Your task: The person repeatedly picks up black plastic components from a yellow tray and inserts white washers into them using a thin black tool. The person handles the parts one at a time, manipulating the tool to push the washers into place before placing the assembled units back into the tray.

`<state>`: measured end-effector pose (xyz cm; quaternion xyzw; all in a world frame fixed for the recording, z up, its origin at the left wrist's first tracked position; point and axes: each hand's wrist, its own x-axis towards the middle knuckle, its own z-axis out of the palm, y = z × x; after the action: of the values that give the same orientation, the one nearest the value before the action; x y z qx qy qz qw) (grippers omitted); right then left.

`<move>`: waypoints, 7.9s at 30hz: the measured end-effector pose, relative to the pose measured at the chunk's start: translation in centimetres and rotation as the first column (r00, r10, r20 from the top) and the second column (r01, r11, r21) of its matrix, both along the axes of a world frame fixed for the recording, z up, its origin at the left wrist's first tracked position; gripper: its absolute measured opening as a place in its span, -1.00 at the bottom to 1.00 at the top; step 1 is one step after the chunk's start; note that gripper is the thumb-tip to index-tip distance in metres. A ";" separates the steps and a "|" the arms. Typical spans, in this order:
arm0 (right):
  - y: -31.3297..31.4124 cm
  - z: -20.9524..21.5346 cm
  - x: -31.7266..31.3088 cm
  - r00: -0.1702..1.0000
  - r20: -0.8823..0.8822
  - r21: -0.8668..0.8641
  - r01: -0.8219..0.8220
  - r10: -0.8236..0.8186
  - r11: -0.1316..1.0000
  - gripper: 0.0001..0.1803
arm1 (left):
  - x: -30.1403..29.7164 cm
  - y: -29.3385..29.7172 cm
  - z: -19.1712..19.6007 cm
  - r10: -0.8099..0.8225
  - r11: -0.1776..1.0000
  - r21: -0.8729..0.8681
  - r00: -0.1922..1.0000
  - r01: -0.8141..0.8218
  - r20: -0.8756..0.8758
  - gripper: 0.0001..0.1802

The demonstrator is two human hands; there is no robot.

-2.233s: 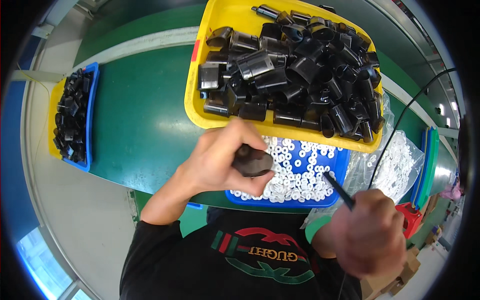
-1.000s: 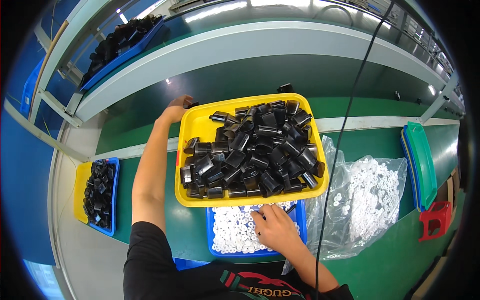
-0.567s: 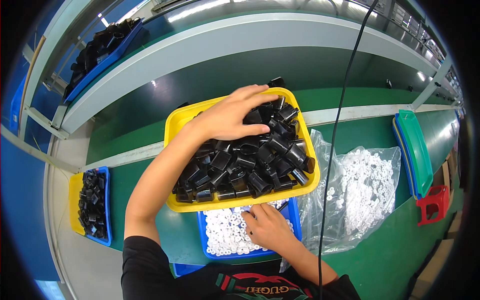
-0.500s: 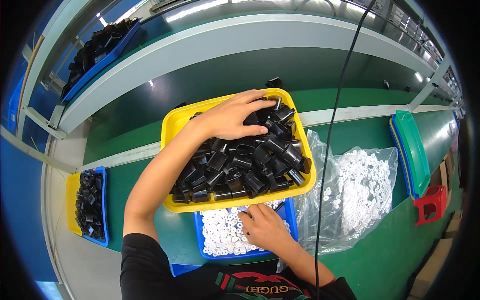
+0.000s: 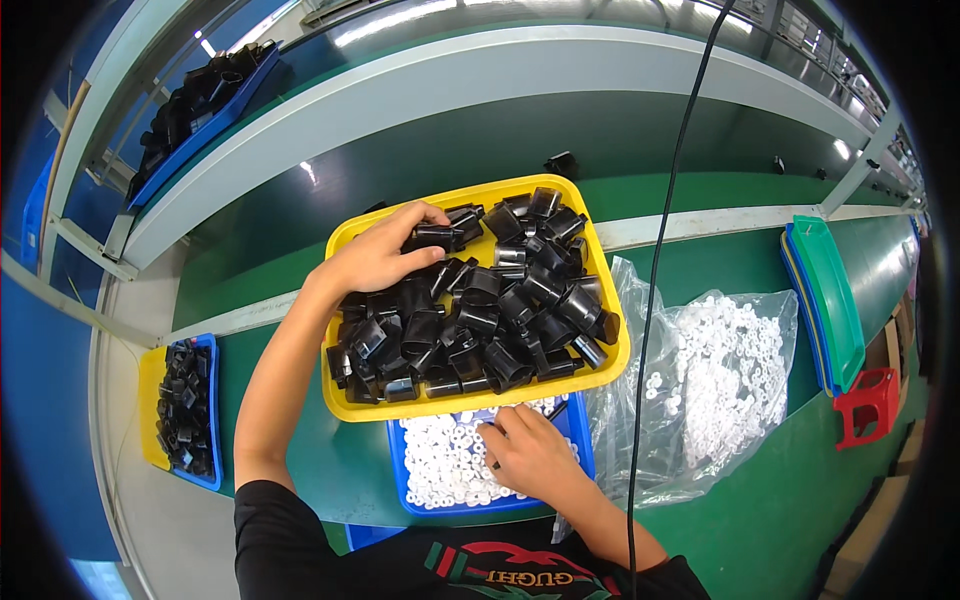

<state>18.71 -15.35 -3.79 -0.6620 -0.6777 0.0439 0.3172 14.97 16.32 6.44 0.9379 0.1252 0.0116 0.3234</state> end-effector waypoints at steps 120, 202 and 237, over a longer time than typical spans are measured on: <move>-1.4 6.6 -1.6 0.853 -0.515 0.187 0.020 0.080 0.982 -0.49 | -12.6 -16.6 -7.4 0.082 0.771 -0.573 0.849 0.278 0.522 0.02; -0.4 7.2 0.5 0.932 -0.333 0.080 -0.127 0.146 0.989 -0.82 | -15.4 -15.2 -2.8 0.318 0.900 -0.418 0.844 -0.125 0.432 -0.72; -0.2 4.0 0.2 0.996 0.022 0.055 0.081 -0.082 0.995 -0.60 | -13.6 -13.6 -2.3 0.277 0.819 -0.574 0.887 -0.016 0.371 -0.13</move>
<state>18.92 -15.56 0.19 -0.6807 -0.6549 0.0046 0.3282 1.33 2.72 4.15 0.7628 0.1208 0.2106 0.5993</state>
